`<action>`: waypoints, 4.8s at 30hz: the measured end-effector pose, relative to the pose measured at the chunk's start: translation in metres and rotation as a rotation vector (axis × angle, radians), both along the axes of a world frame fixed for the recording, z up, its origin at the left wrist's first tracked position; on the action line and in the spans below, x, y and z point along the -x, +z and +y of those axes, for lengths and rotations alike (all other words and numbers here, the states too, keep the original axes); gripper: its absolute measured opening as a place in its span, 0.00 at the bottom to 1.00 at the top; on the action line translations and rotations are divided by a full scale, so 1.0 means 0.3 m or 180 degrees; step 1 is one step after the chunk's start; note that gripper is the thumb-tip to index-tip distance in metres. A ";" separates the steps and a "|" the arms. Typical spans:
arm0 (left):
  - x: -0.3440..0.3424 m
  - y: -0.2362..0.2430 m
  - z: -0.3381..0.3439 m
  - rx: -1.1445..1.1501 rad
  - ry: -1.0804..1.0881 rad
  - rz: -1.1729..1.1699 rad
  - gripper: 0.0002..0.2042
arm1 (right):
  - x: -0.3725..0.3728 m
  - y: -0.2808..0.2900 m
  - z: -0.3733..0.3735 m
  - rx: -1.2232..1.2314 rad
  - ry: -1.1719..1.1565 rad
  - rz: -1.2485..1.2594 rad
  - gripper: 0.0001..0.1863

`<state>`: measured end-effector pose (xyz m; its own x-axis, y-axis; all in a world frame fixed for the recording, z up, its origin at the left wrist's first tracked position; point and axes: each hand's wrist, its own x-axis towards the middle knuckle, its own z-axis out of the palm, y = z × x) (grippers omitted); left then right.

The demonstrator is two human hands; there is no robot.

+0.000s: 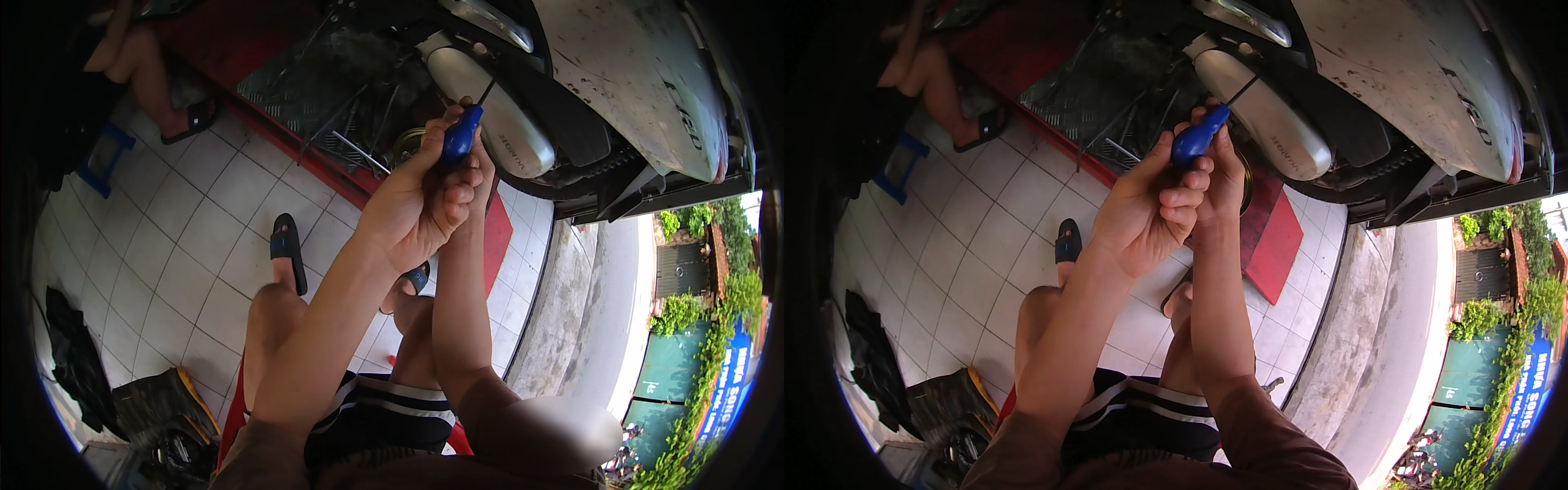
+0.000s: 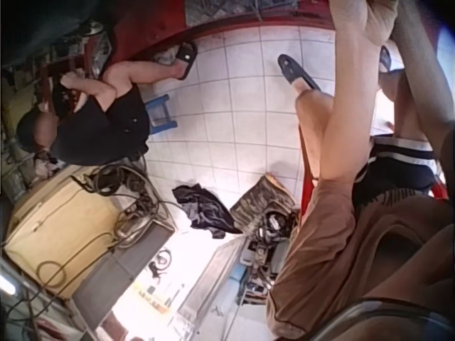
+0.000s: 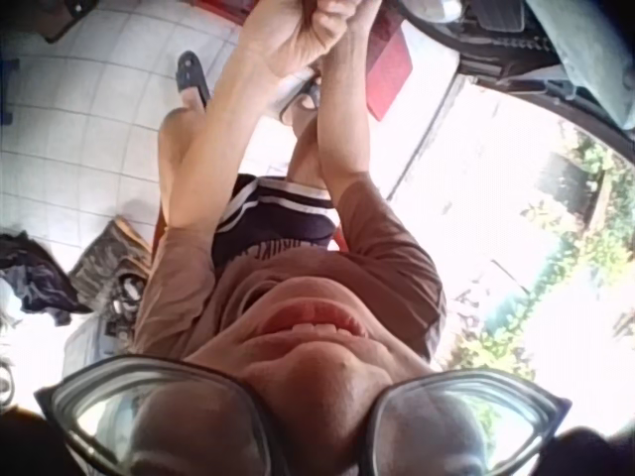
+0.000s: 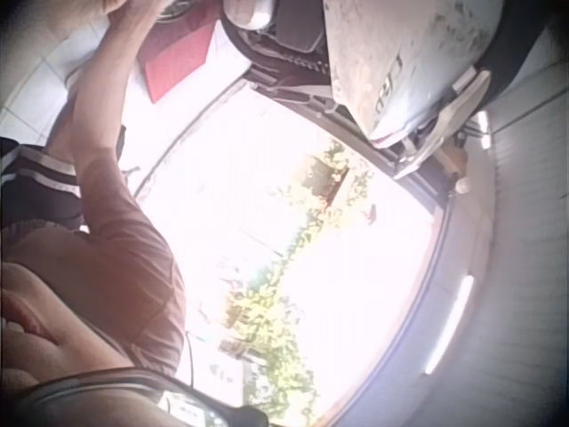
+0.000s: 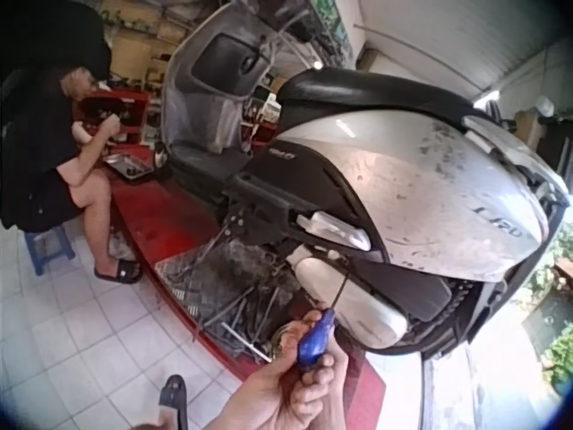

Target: The person uses a blue-handled screwdriver to repeatedly tighten and loosen a bolt on the underside of a white motorcycle. The person is seated on a red plastic stool in a tiled workshop while performing the task.

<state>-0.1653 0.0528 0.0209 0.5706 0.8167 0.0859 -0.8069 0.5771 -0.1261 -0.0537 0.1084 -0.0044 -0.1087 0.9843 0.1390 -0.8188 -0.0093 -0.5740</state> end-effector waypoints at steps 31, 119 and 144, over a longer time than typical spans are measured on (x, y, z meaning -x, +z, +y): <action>-0.007 -0.028 -0.003 -0.0150 -0.0174 0.0420 0.25 | -0.047 0.046 -0.013 -0.0127 0.0524 -0.0627 0.18; 0.024 -0.035 0.012 -0.0196 0.0233 0.1896 0.17 | -0.034 0.049 -0.017 0.0272 -0.0144 -0.0981 0.21; -0.049 -0.021 0.003 -0.1954 0.3249 0.5298 0.13 | -0.034 0.117 -0.031 0.0516 -0.0764 -0.1986 0.16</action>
<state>-0.1506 0.0538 0.0146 -0.1771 0.8972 0.4044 0.0945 -0.3935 0.9144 -0.0434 0.0989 0.0306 0.1032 0.9942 -0.0298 -0.3256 0.0054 -0.9455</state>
